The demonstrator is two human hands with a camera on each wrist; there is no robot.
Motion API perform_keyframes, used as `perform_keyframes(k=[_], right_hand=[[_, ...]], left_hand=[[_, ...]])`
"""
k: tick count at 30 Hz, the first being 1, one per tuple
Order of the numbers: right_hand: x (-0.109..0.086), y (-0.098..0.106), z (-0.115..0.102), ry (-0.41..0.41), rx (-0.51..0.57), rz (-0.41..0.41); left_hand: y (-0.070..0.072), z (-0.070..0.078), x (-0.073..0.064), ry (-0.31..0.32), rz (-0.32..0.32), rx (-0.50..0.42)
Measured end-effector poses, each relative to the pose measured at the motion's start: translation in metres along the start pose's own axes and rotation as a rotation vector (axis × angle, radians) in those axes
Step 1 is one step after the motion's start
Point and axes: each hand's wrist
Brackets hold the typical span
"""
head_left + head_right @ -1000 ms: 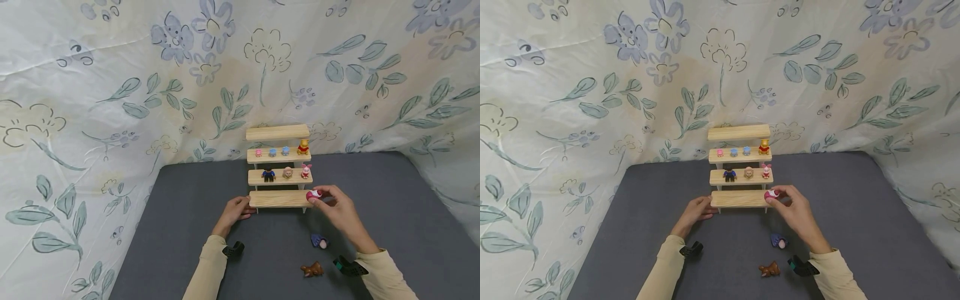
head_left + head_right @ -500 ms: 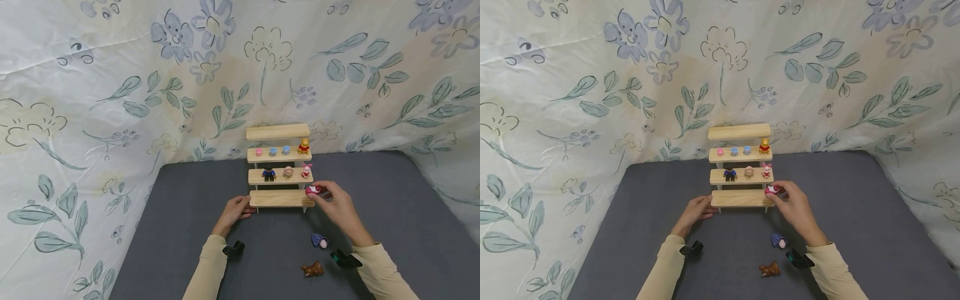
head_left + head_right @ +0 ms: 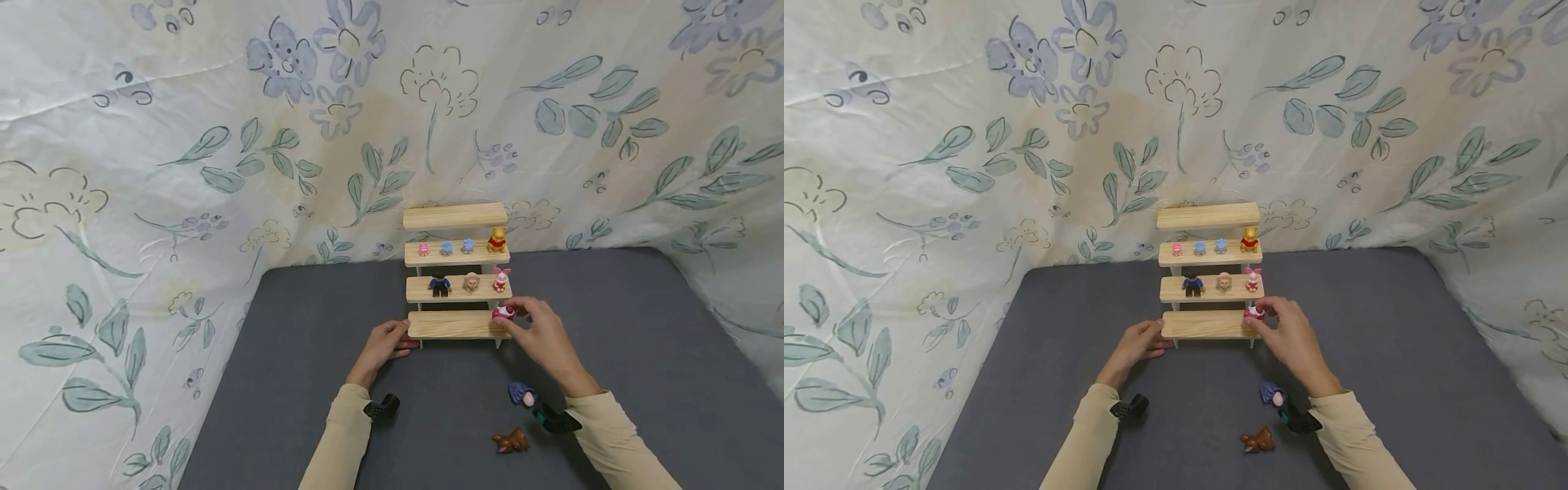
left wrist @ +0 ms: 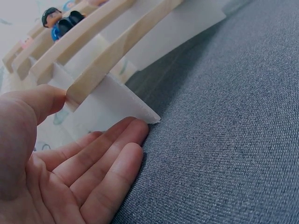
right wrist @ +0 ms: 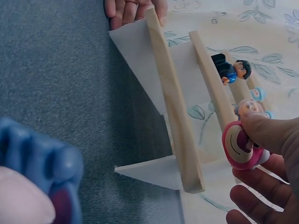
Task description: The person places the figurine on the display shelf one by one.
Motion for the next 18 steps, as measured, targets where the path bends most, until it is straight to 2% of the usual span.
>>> perform_keyframes(k=[11,18], right_hand=[[-0.002,-0.004,0.009,0.01,-0.072,-0.016],[-0.003,-0.007,0.013,0.011,-0.082,-0.022]], left_hand=[[0.0,0.001,0.0,0.003,0.003,0.002],[0.001,0.001,-0.001,-0.006,-0.003,-0.003]])
Point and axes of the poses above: each hand's wrist, its own x-axis towards the middle knuckle, its own y-axis out of the back of the hand, z = x × y, and after that the axes turned 8 degrees about y, right-handed
